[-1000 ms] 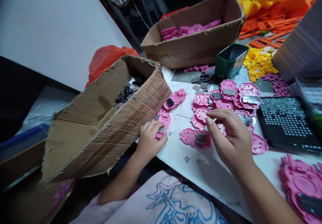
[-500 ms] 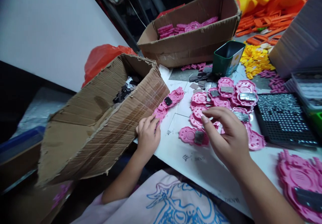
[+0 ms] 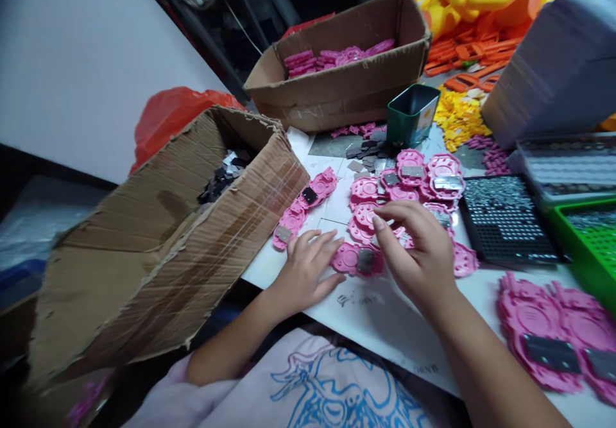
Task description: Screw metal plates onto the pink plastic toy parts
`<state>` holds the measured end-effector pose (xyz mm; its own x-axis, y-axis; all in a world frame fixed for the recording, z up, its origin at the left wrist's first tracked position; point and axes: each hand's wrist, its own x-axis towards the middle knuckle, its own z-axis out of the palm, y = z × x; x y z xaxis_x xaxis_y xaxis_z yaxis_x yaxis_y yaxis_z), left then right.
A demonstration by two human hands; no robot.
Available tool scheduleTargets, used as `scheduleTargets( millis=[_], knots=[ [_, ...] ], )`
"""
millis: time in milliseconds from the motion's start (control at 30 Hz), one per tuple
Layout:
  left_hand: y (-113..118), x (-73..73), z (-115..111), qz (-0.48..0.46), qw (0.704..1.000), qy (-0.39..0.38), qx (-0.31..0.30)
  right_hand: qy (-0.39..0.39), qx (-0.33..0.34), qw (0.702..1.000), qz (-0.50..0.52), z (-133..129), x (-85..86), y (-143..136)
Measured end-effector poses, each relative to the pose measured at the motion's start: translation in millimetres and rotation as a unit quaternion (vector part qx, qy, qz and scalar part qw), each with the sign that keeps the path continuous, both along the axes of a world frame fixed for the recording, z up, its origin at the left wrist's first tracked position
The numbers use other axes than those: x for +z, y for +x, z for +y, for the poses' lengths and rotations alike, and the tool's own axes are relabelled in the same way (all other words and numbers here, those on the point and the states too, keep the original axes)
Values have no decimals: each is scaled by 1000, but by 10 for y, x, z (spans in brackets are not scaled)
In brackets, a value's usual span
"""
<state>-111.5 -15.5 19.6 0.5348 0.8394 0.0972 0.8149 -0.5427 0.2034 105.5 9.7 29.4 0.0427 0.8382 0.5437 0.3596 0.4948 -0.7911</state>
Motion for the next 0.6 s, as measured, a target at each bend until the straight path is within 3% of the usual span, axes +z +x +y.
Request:
scheduleTargets(
  millis=[200,300,367,433,467,500,600],
  knots=[
    [124,146,156,-20,995,-87,-50,-41,-36,993,108,42,79,1],
    [96,226,216,-116,983,-115,-88,-50,-74,991,104,85,323,160],
    [111,296,285,-219,957,-150,-118,-87,-75,993,19,186,567,357],
    [184,371,390,-353,899,-210,-155,-159,-95,973,-140,376,800,593],
    [243,407,453,-421,854,-250,-176,-205,-140,936,-249,503,885,710],
    [313,442,520,-486,801,-290,-193,-227,-158,915,-292,644,937,819],
    [529,518,713,-627,650,-387,-184,-311,-159,836,-422,1079,882,1067]
  ],
)
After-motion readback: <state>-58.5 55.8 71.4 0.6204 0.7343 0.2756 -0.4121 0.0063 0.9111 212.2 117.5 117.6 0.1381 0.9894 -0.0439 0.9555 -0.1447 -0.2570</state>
